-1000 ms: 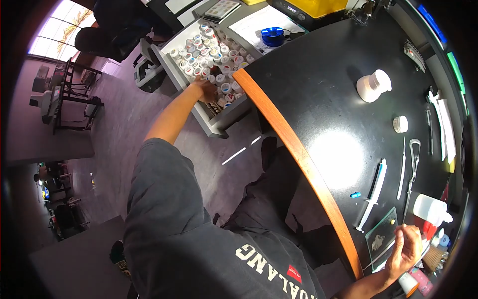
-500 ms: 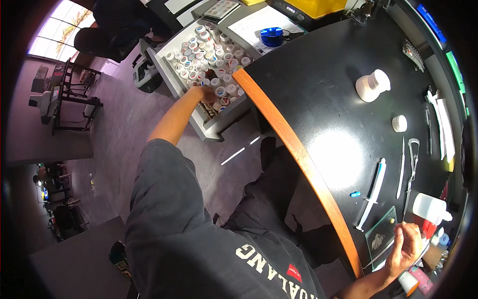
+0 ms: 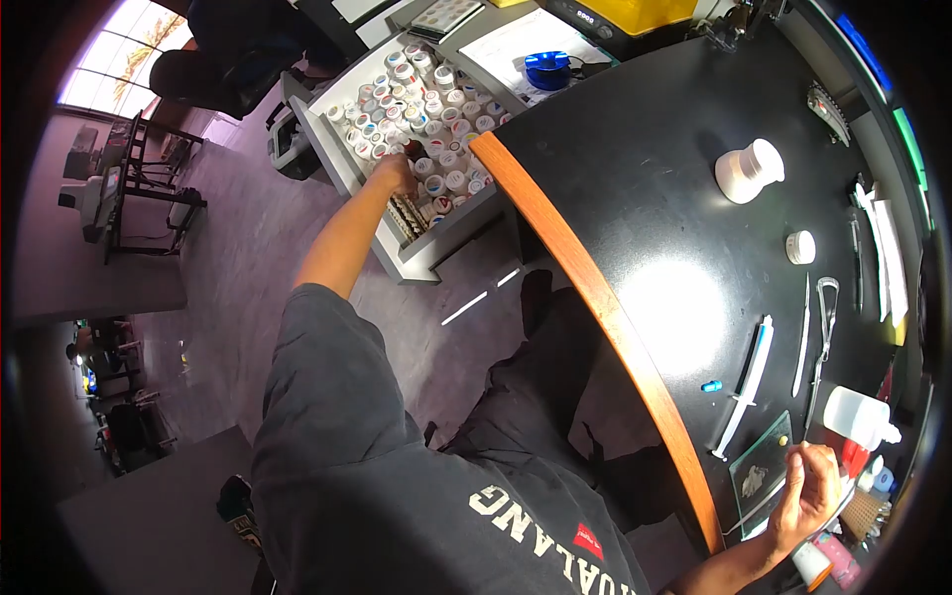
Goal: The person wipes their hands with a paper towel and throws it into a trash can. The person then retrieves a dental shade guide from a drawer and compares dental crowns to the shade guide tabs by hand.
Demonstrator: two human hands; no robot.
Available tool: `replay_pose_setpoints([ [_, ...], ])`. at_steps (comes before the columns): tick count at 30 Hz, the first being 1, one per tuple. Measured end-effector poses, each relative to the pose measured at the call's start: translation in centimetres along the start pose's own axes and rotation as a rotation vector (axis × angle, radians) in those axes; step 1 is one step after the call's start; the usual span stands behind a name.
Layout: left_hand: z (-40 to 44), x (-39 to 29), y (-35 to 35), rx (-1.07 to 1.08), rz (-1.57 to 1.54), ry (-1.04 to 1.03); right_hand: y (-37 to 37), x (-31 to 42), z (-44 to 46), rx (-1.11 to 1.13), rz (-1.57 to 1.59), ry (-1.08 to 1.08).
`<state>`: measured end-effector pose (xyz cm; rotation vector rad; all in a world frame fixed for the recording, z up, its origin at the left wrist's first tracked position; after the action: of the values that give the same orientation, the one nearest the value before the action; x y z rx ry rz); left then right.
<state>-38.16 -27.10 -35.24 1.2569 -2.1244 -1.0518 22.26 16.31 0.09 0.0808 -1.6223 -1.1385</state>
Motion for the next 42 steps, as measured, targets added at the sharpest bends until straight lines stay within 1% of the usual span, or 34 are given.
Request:
replay_pose_setpoints([
  [2,0.2,0.3,-0.1,0.142,-0.069,0.026,-0.1,0.1,0.1,0.005,-0.002,0.009],
  [6,-0.1,1.4,1.9,0.056,0.013,-0.002,-0.3,0.5,0.2,-0.041,0.004,0.014],
  [7,-0.7,1.6,2.5,0.054,-0.022,-0.011,-0.3,0.5,0.2,-0.044,0.009,0.016],
  [8,-1.4,1.9,3.1,0.062,-0.082,-0.021,-0.3,0.5,0.3,-0.047,0.015,0.018],
  [13,-6.9,5.1,6.1,0.085,-0.614,0.038,-0.1,0.6,0.1,-0.054,0.044,0.017],
  [16,-10.6,6.5,7.6,-0.017,-0.97,0.033,0.1,0.9,0.1,-0.04,0.05,0.06],
  [19,-15.4,5.6,8.3,-0.242,-1.415,-0.146,0.3,1.2,0.0,-0.036,0.079,0.073],
  [22,-20.8,1.6,7.5,-0.449,-1.695,-0.397,0.6,1.4,-0.1,-0.046,0.107,0.088],
  [24,-22.8,-1.2,4.5,-0.332,-2.075,-0.704,0.8,1.2,-0.2,-0.051,0.122,0.098],
  [26,-25.8,-5.0,0.9,-0.339,-2.31,-0.736,0.9,1.6,-0.3,-0.104,0.124,0.058],
  [28,-29.4,-10.4,-0.1,-0.339,-2.471,-0.786,0.9,1.8,-0.1,-0.099,0.158,0.006],
  [31,-33.9,-19.1,1.2,-0.083,-2.625,-1.117,0.8,2.3,0.2,-0.091,0.198,0.025],
  [32,-35.2,-22.1,2.0,0.051,-2.68,-1.169,0.9,2.4,0.2,-0.087,0.214,0.025],
  [34,-36.9,-26.8,2.9,0.086,-2.533,-1.235,0.9,2.1,0.1,-0.065,0.281,0.025],
  [35,-37.2,-28.5,2.7,0.051,-2.466,-1.215,1.0,2.3,0.0,-0.064,0.28,0.039],
  [36,-37.4,-30.2,2.6,0.013,-2.396,-1.191,1.0,2.5,-0.1,-0.059,0.285,0.051],
  [37,-38.5,-32.3,3.8,-0.131,-2.294,-1.083,0.9,2.7,-0.1,-0.054,0.292,0.056],
  [38,-39.0,-34.3,4.8,-0.188,-2.217,-1.09,0.7,3.1,-0.2,-0.053,0.281,0.087],
  [40,-39.5,-37.4,6.0,-0.265,-2.027,-1.19,0.4,3.4,-0.2,-0.005,0.234,0.104],
  [41,-39.5,-38.8,6.3,-0.281,-1.99,-1.198,0.0,3.6,-0.1,-0.009,0.234,0.166],
  [42,-39.6,-40.0,6.4,-0.297,-1.954,-1.202,-0.2,3.6,-0.2,0.034,0.23,0.172],
])
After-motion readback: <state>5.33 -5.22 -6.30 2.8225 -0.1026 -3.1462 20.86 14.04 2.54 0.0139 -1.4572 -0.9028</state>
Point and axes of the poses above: each hand's wrist, its own z-axis towards the middle knuckle, its own y-axis out of the back of the hand, x = y × z, the point moved 6 cm from there along z, towards the middle knuckle, and after that the axes turned 14 degrees about -y, right-handed, at the moved point
